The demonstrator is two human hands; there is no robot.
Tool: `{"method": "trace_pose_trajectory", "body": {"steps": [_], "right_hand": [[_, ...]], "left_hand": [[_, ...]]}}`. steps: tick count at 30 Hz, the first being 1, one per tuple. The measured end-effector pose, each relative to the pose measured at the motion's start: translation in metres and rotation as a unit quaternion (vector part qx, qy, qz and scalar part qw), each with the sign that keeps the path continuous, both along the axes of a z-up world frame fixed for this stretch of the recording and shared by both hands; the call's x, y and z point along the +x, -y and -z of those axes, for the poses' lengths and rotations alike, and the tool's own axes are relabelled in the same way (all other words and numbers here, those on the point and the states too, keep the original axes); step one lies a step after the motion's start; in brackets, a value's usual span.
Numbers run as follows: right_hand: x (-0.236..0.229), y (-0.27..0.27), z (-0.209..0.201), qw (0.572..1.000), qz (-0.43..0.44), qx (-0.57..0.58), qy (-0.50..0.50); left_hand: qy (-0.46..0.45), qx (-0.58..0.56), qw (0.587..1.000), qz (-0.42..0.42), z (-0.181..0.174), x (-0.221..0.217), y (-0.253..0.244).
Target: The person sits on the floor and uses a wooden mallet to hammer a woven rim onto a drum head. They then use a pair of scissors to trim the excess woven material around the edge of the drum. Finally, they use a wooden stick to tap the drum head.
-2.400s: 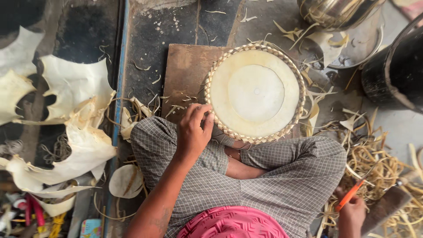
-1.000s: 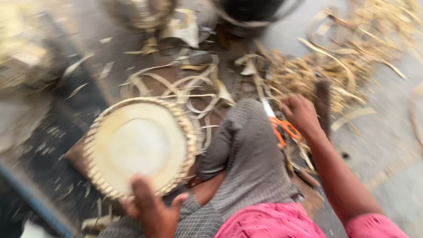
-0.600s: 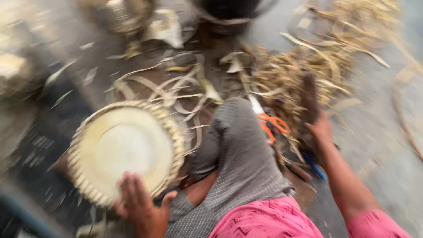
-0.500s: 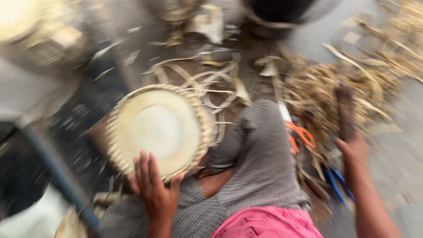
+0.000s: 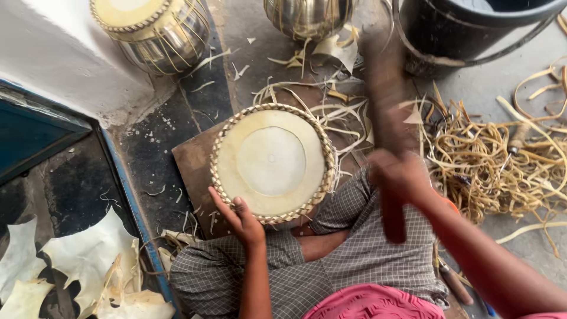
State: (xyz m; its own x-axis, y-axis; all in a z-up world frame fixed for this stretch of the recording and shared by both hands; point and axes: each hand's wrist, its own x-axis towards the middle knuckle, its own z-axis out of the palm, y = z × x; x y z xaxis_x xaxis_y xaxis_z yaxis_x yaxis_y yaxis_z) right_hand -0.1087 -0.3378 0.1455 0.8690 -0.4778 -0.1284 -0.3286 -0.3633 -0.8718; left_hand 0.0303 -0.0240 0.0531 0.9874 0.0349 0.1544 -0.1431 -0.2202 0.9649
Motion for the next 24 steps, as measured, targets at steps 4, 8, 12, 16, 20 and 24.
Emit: {"method": "trace_pose_trajectory", "body": {"steps": [4,8,12,16,20,24], "right_hand": [[0.029,0.001,-0.035,0.959,-0.070,0.038,-0.273],[0.036,0.015,-0.054,0.997,0.053,0.048,-0.040],[0.071,0.007,-0.038,0.978,-0.070,-0.054,-0.186],[0.089,0.027,-0.064,0.961,-0.167,0.011,-0.222],[0.093,0.032,-0.073,0.997,-0.026,-0.003,-0.069],[0.097,0.009,-0.064,0.961,-0.138,-0.130,-0.201]], "left_hand": [[-0.083,-0.055,0.995,0.009,-0.008,0.010,-0.006],[-0.100,-0.052,0.994,0.016,-0.002,0.011,-0.007],[0.014,-0.040,0.997,0.061,-0.002,0.025,-0.009],[-0.059,0.007,0.994,0.093,-0.028,0.054,-0.028],[-0.035,0.106,0.992,0.051,-0.030,0.038,-0.015],[-0.060,0.092,0.993,0.041,-0.022,0.053,-0.003]]}}
